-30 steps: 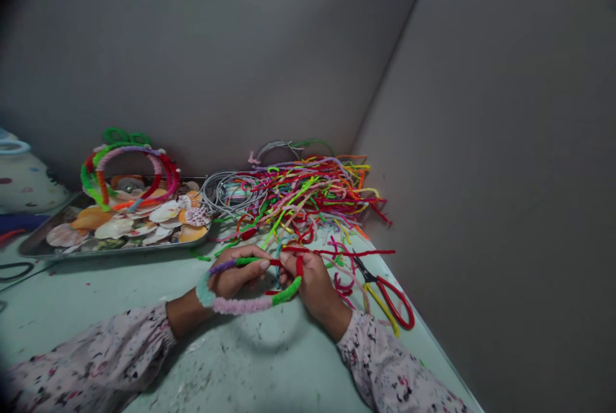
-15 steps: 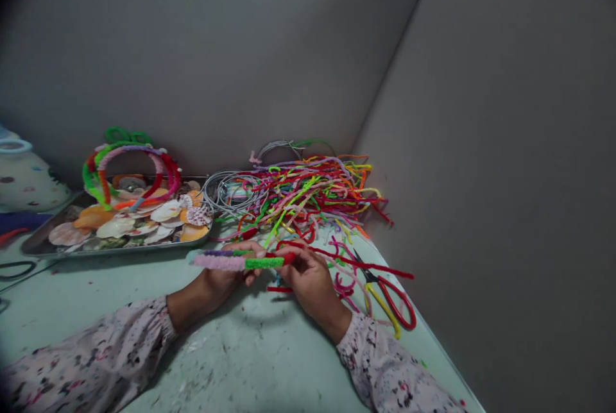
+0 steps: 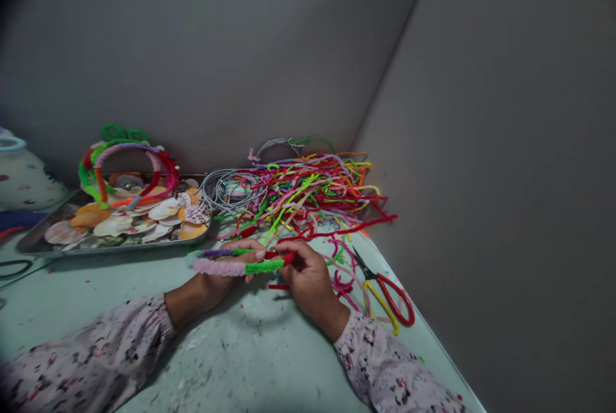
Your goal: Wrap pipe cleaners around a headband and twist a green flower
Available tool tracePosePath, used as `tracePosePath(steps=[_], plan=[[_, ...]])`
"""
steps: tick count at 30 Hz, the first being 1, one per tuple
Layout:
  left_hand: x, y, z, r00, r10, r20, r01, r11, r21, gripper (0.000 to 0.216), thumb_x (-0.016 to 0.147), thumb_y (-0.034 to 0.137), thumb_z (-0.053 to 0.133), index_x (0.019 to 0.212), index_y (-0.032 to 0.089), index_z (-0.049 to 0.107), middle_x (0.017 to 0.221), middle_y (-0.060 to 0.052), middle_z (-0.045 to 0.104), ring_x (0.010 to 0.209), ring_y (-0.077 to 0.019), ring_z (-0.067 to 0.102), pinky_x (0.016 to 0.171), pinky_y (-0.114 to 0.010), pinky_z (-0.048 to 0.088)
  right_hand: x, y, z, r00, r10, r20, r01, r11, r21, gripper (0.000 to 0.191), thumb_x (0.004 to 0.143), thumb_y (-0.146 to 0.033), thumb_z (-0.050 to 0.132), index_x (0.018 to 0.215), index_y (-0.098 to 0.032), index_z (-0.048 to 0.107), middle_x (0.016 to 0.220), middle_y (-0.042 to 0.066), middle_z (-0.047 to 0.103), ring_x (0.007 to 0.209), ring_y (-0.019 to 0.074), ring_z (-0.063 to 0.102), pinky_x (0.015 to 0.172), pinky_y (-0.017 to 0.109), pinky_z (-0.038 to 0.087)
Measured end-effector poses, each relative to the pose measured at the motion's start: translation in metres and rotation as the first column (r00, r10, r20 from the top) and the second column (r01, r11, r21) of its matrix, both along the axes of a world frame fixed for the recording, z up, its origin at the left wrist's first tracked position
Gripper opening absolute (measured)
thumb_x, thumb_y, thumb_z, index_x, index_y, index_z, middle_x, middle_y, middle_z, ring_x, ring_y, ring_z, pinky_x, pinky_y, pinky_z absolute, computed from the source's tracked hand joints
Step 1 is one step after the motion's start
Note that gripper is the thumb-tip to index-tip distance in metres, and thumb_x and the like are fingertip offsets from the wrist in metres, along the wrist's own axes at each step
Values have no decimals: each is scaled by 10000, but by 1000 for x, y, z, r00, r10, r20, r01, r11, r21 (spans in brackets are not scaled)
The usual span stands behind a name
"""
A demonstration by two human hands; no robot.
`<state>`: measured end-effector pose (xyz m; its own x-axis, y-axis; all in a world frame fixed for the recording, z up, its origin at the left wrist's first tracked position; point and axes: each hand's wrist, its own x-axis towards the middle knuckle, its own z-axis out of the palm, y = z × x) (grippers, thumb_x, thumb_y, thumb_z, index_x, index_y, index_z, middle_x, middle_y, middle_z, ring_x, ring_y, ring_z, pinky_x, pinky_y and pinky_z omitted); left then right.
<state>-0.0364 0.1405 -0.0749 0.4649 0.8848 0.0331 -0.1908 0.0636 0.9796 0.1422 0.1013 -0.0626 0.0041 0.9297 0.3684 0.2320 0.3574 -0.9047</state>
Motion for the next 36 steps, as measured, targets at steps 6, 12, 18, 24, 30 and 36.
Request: tracePosePath(steps=[6,12,18,24,30,36], plan=[[-1,0,1,1000,-6,8,6,1000,-18,188,800,328,624,786,143,654,580,-1,555,509,-87,468,471,-217,317,0,-1,1,997,-20,70,17,999,47,153,786,-238,644,937,-221,648,879,20,657,741,145,617,638,236,497],[1,-5,12,999,-19,34,23,994,-109,198,767,343,665,770,145,648,606,-7,564,523,-93,494,467,-215,332,-3,-2,4,992,-52,113,44,997,69,118,810,-250,634,925,-222,634,838,4,646,724,132,602,641,226,485],[2,-4,19,999,-47,18,49,988,-144,247,748,378,676,790,137,638,587,6,538,484,-76,455,437,-205,311,-2,-3,5,985,-75,153,59,993,102,105,818,-252,628,922,-233,628,808,-15,644,680,117,589,614,213,470],[2,-2,20,999,-47,-4,46,995,-84,282,737,407,677,793,133,638,600,2,542,502,-80,462,461,-214,332,-3,-3,6,986,-74,152,63,995,79,111,818,-272,629,920,-227,631,787,-12,647,657,119,588,599,217,472],[4,-3,27,1000,-20,-21,19,997,-81,306,701,417,703,773,125,650,583,-4,553,480,-79,449,464,-225,327,-2,-4,7,987,-64,150,62,998,16,104,815,-272,623,899,-212,634,766,2,641,661,134,586,590,228,473],[3,-5,28,998,-8,-61,5,999,-52,288,739,401,675,813,123,650,596,3,560,507,-84,473,488,-218,354,-2,-4,7,989,-51,139,53,998,-15,99,814,-281,622,877,-205,630,744,1,638,645,133,579,569,223,460]])
